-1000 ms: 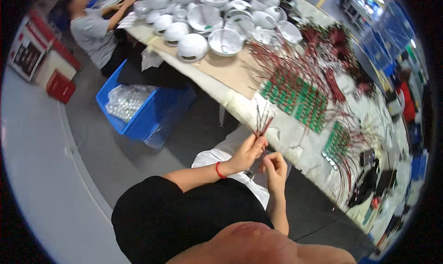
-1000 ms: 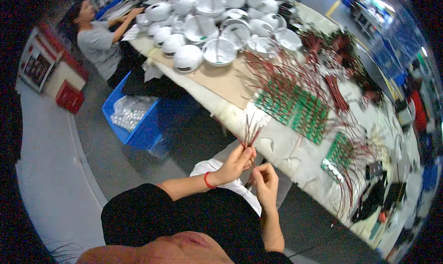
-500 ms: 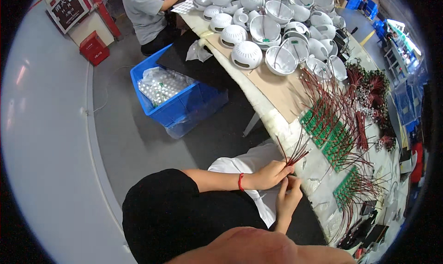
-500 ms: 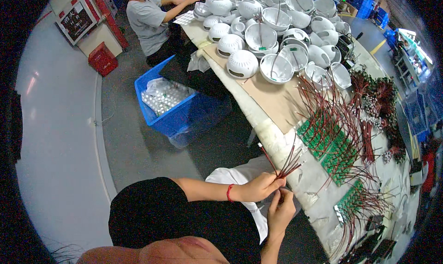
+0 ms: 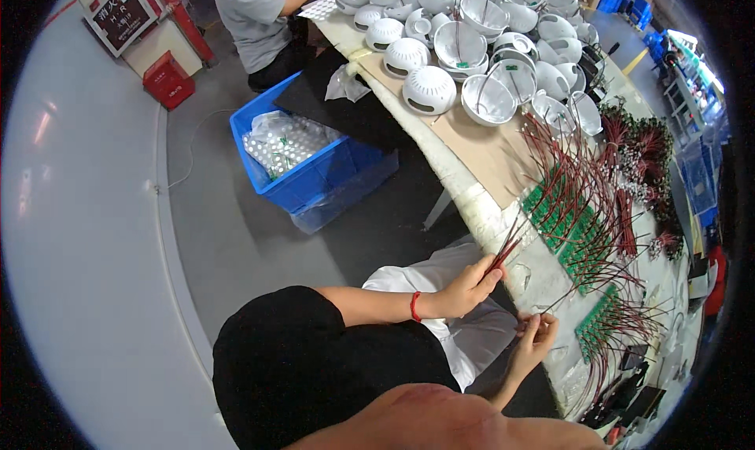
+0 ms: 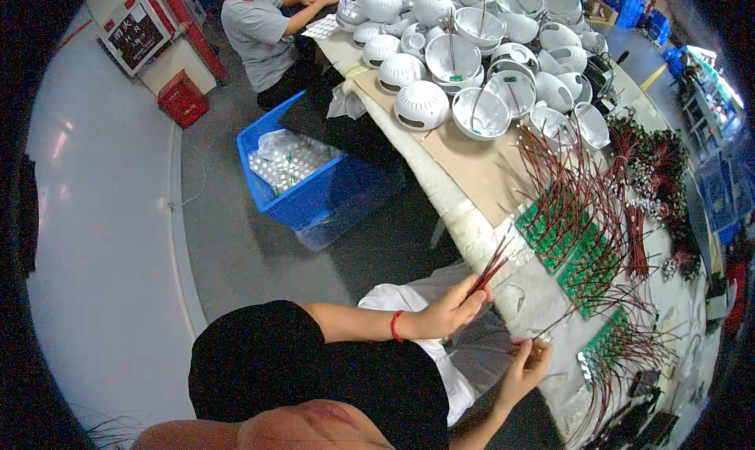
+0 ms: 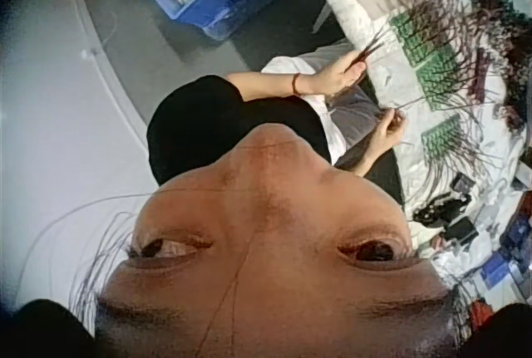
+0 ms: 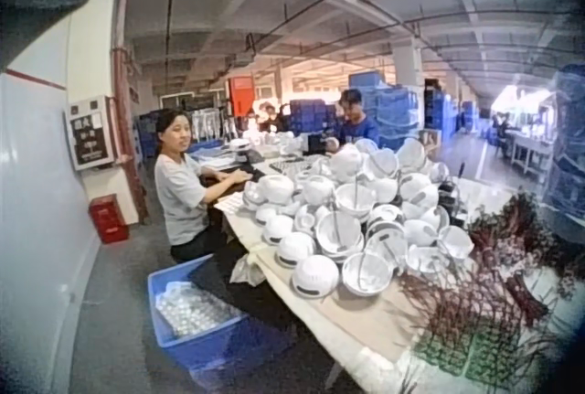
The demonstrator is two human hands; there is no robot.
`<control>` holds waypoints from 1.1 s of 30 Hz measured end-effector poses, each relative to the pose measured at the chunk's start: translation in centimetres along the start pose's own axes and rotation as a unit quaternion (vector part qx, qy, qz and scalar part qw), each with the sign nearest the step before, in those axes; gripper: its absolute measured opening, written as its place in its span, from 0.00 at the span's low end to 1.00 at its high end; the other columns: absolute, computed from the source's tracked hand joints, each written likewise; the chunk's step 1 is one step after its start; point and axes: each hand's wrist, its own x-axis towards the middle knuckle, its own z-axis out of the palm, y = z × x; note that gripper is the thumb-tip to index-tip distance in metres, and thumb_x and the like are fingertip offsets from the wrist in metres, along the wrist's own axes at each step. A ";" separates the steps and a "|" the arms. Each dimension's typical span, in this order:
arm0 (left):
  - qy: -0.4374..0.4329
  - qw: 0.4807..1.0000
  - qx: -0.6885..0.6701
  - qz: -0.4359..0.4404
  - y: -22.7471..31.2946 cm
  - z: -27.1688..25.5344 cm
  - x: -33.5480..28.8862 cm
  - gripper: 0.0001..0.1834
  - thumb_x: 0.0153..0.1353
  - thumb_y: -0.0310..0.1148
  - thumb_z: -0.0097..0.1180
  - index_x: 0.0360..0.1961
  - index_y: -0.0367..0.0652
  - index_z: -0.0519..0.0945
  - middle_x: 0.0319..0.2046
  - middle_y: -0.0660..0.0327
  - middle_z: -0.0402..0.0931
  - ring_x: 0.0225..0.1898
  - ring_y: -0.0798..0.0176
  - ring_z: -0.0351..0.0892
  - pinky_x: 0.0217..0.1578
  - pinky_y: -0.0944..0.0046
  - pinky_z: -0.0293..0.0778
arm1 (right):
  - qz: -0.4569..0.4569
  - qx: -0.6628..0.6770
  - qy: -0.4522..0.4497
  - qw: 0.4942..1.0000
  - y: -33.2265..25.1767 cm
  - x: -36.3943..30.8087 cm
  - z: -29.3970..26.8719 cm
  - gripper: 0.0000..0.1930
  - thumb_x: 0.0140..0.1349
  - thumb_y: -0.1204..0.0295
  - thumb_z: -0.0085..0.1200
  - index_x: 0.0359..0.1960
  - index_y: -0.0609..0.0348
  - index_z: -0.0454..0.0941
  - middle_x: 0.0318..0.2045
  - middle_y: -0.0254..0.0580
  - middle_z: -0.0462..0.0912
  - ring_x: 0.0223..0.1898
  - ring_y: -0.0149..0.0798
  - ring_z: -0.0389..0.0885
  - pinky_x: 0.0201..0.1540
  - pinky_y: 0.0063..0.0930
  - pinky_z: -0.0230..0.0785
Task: The person assembles artificial decorative plants by inserting red wire stems into green circuit boards. They pick up bundles of stems, align them, and push them into the board slots. The person also handles small white beads and green leafy components, attaching them to the stems or boards.
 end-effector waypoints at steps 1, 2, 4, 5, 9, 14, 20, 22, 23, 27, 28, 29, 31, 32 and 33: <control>0.001 0.999 -0.034 0.012 0.0 0.2 0.1 0.11 0.70 0.38 0.38 0.38 0.41 0.67 0.15 0.72 0.58 0.17 0.79 0.55 0.18 0.73 0.55 | 0.005 -0.004 0.011 1.000 0.0 -0.1 -0.3 0.05 0.66 0.72 0.46 0.34 0.58 0.66 0.24 0.38 0.78 0.20 0.22 0.69 0.23 0.13 0.59; 0.000 0.999 -0.041 0.012 0.2 0.2 0.1 0.11 0.70 0.39 0.37 0.38 0.42 0.67 0.15 0.72 0.57 0.16 0.79 0.54 0.17 0.74 0.54 | 0.012 -0.001 0.016 1.000 -0.2 -0.1 -0.4 0.05 0.66 0.72 0.46 0.34 0.58 0.67 0.24 0.38 0.78 0.20 0.22 0.69 0.23 0.13 0.59; -0.002 0.998 -0.057 0.012 0.5 0.3 0.1 0.11 0.70 0.39 0.36 0.38 0.43 0.65 0.15 0.73 0.55 0.16 0.80 0.53 0.17 0.75 0.53 | 0.024 0.005 0.027 0.999 -0.4 -0.2 -0.6 0.05 0.66 0.72 0.46 0.34 0.58 0.67 0.24 0.37 0.78 0.20 0.23 0.70 0.24 0.14 0.59; -0.003 0.998 -0.066 0.012 0.4 0.3 0.1 0.11 0.70 0.40 0.36 0.38 0.43 0.65 0.15 0.74 0.54 0.16 0.80 0.52 0.17 0.75 0.52 | 0.022 0.006 0.018 1.000 -0.3 -0.2 -0.7 0.04 0.66 0.72 0.46 0.34 0.59 0.67 0.24 0.38 0.78 0.21 0.23 0.70 0.24 0.14 0.60; -0.010 0.996 -0.093 0.006 0.1 0.4 0.1 0.11 0.71 0.40 0.36 0.38 0.43 0.65 0.15 0.74 0.53 0.15 0.80 0.51 0.16 0.76 0.51 | 0.008 0.004 -0.008 1.000 0.2 0.0 -1.2 0.04 0.65 0.74 0.46 0.34 0.61 0.67 0.25 0.40 0.78 0.22 0.24 0.71 0.25 0.16 0.62; -0.017 0.994 -0.107 -0.001 0.8 0.4 0.0 0.11 0.71 0.40 0.35 0.38 0.43 0.65 0.16 0.74 0.53 0.16 0.80 0.50 0.17 0.76 0.51 | 0.011 0.010 -0.016 1.000 -0.1 0.0 -1.2 0.03 0.64 0.75 0.47 0.33 0.61 0.68 0.27 0.39 0.78 0.25 0.25 0.71 0.28 0.18 0.63; -0.019 0.994 -0.108 0.002 0.8 0.2 0.1 0.11 0.71 0.39 0.35 0.40 0.43 0.65 0.18 0.73 0.52 0.17 0.79 0.49 0.17 0.77 0.50 | -0.028 0.012 0.035 0.999 -0.1 0.3 -1.0 0.03 0.63 0.76 0.48 0.31 0.61 0.69 0.27 0.33 0.73 0.27 0.24 0.68 0.29 0.17 0.60; -0.029 0.992 -0.120 0.002 0.7 0.1 0.1 0.11 0.70 0.40 0.36 0.41 0.43 0.64 0.19 0.73 0.51 0.18 0.79 0.48 0.18 0.77 0.49 | -0.040 -0.026 0.021 0.999 0.6 0.6 -2.3 0.04 0.63 0.76 0.48 0.30 0.61 0.69 0.25 0.31 0.71 0.27 0.23 0.66 0.29 0.17 0.58; -0.023 0.993 -0.116 0.005 0.7 0.1 0.1 0.11 0.71 0.39 0.36 0.40 0.43 0.64 0.18 0.73 0.52 0.18 0.79 0.48 0.18 0.77 0.50 | -0.029 -0.022 0.032 0.999 0.9 0.7 -2.6 0.04 0.62 0.76 0.48 0.29 0.61 0.69 0.24 0.30 0.70 0.26 0.23 0.65 0.28 0.17 0.57; -0.016 0.993 -0.113 0.004 0.7 0.2 0.2 0.11 0.71 0.38 0.36 0.39 0.43 0.65 0.17 0.74 0.53 0.17 0.80 0.50 0.17 0.77 0.51 | -0.016 -0.005 0.054 0.998 0.2 0.7 -3.0 0.06 0.63 0.75 0.49 0.28 0.61 0.68 0.22 0.30 0.68 0.22 0.23 0.64 0.25 0.16 0.55; -0.017 0.993 -0.115 0.002 0.7 0.2 0.2 0.11 0.71 0.38 0.36 0.39 0.43 0.65 0.17 0.74 0.53 0.17 0.80 0.50 0.18 0.77 0.51 | -0.022 -0.002 0.053 0.998 0.2 0.7 -3.0 0.06 0.63 0.75 0.49 0.28 0.61 0.68 0.22 0.30 0.68 0.21 0.23 0.63 0.24 0.16 0.55; -0.018 0.993 -0.116 0.000 0.7 0.2 0.1 0.11 0.71 0.39 0.36 0.39 0.43 0.65 0.17 0.73 0.53 0.17 0.80 0.50 0.18 0.77 0.51 | -0.022 0.008 0.062 0.998 0.3 0.7 -3.0 0.06 0.63 0.75 0.48 0.28 0.60 0.68 0.21 0.30 0.67 0.21 0.23 0.63 0.24 0.16 0.55; -0.021 0.993 -0.117 -0.006 0.7 0.2 0.1 0.11 0.70 0.39 0.36 0.38 0.43 0.65 0.18 0.73 0.53 0.17 0.80 0.50 0.18 0.77 0.52 | -0.023 0.026 0.081 0.996 0.5 0.7 -3.0 0.06 0.64 0.74 0.48 0.29 0.60 0.68 0.20 0.31 0.67 0.20 0.23 0.63 0.23 0.17 0.56; -0.024 0.993 -0.113 -0.005 0.6 0.2 0.1 0.11 0.71 0.39 0.36 0.39 0.43 0.65 0.18 0.73 0.53 0.17 0.79 0.49 0.17 0.77 0.51 | -0.023 0.029 0.082 0.996 0.6 0.7 -3.1 0.06 0.64 0.74 0.48 0.30 0.60 0.68 0.20 0.31 0.67 0.20 0.23 0.63 0.23 0.17 0.56; -0.026 0.994 -0.110 -0.004 0.7 0.2 0.2 0.11 0.71 0.39 0.36 0.40 0.43 0.64 0.19 0.73 0.52 0.18 0.79 0.49 0.17 0.77 0.50 | -0.024 0.033 0.082 0.996 0.6 0.7 -3.2 0.06 0.64 0.73 0.48 0.30 0.60 0.68 0.20 0.31 0.67 0.20 0.23 0.63 0.23 0.17 0.56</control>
